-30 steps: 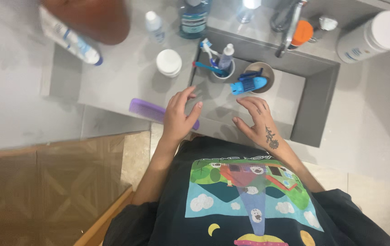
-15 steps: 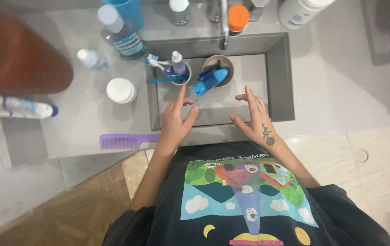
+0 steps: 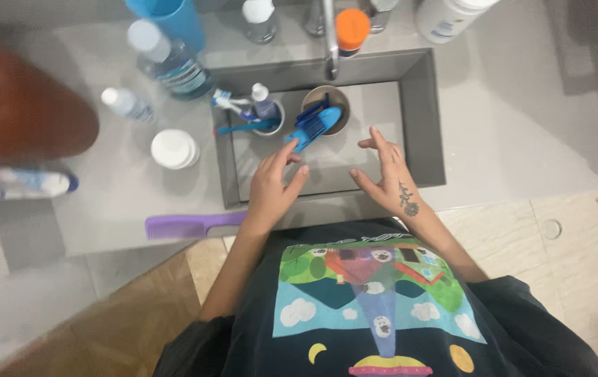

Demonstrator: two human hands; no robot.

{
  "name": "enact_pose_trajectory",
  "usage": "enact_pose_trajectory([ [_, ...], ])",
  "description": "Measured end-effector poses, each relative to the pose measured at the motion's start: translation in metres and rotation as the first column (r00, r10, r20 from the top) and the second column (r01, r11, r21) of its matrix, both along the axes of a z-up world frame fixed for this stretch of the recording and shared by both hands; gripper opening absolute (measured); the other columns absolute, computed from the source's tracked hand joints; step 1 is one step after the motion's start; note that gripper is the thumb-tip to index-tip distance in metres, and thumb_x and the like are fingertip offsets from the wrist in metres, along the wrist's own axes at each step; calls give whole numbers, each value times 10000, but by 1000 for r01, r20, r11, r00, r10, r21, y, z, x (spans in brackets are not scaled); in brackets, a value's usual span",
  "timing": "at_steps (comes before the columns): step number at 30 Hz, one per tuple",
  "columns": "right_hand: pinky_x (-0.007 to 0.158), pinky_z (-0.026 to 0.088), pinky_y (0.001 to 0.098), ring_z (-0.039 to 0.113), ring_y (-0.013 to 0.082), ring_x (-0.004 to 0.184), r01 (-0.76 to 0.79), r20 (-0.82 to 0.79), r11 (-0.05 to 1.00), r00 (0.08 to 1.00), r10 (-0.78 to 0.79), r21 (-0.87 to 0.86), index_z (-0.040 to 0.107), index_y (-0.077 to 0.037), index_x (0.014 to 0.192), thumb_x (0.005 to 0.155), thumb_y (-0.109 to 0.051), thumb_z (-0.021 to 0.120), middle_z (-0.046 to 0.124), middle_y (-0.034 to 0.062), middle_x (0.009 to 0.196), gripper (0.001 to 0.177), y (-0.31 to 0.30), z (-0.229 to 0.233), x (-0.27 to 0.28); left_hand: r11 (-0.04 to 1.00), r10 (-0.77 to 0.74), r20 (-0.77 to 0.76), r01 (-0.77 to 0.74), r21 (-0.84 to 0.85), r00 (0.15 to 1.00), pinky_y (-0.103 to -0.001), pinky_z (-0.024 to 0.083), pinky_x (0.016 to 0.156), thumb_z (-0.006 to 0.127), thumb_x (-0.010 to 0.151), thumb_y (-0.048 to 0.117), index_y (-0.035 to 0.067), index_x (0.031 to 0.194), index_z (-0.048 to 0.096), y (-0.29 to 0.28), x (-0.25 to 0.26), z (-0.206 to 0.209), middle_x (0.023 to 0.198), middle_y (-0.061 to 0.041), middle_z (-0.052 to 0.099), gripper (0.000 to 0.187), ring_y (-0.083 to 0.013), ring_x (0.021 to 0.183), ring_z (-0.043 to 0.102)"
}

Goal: The person picks up several skincare and toiletry items from the bathroom counter, including an orange tube, a yellow bottle, and a blue bottle. They place each item into a clear plastic organizer mounted on the wall above the sink.

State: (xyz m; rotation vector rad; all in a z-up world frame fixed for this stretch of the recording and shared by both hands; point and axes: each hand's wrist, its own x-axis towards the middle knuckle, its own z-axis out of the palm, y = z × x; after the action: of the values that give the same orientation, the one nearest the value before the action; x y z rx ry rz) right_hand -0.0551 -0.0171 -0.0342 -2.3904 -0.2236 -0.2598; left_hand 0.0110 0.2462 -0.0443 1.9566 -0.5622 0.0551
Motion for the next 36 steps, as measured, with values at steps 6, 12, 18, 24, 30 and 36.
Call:
enact_pose_trajectory([
  [6, 1145, 402, 496, 546, 368, 1307, -100, 29, 994, 994, 101, -51, 271, -39, 1614, 934, -199, 758, 612, 190, 1379, 851, 10, 2, 11, 986, 167, 97, -167, -10, 981, -419, 502, 949, 728, 948, 208, 77, 1295, 643, 24, 2, 3, 1109, -111, 714, 381, -303, 1057, 677],
  [12, 1067, 441, 457, 552, 352, 1267, -215, -12, 977, 977, 215, -4, 292, -46, 1612, 946, -214, 753, 619, 179, 1380, 827, 33, 5, 24, 926, 371, 146, -377, 9, 917, -421, 504, 934, 737, 934, 166, 66, 1181, 678, 61, -5, 8, 1105, -115, 705, 273, -318, 1056, 654],
  [18, 1085, 434, 465, 551, 349, 1272, -324, 1, 946, 946, 324, -17, 309, -48, 1602, 942, -215, 754, 610, 167, 1369, 813, 54, 6, 36, 888, 455, 151, -461, 1, 878, -418, 506, 937, 739, 935, 151, 69, 1177, 681, 85, -15, 13, 1104, -109, 703, 262, -311, 1058, 658],
  [24, 1123, 422, 471, 551, 341, 1293, -403, 15, 915, 915, 403, -24, 347, -56, 1592, 931, -191, 765, 605, 157, 1377, 793, 70, 8, 41, 857, 512, 149, -514, -30, 846, -405, 512, 938, 733, 944, 133, 72, 1192, 676, 97, -28, 15, 1106, -103, 702, 262, -303, 1060, 660],
  [30, 1119, 416, 474, 540, 356, 1295, -444, -25, 896, 896, 443, -34, 399, -56, 1560, 925, -181, 771, 598, 167, 1377, 747, 82, 10, 42, 815, 558, 178, -575, 67, 811, -435, 504, 924, 739, 941, 184, 84, 1223, 675, 112, -23, 6, 1137, -110, 687, 306, -329, 1069, 639],
  [36, 1122, 420, 464, 545, 349, 1302, -445, -43, 895, 895, 443, -44, 452, -48, 1514, 917, -195, 772, 605, 161, 1368, 693, 89, 8, 39, 787, 547, 281, -599, 148, 789, -466, 499, 978, 753, 911, 185, 112, 1264, 656, 122, 2, -3, 1262, -117, 625, 374, -356, 1173, 589],
])
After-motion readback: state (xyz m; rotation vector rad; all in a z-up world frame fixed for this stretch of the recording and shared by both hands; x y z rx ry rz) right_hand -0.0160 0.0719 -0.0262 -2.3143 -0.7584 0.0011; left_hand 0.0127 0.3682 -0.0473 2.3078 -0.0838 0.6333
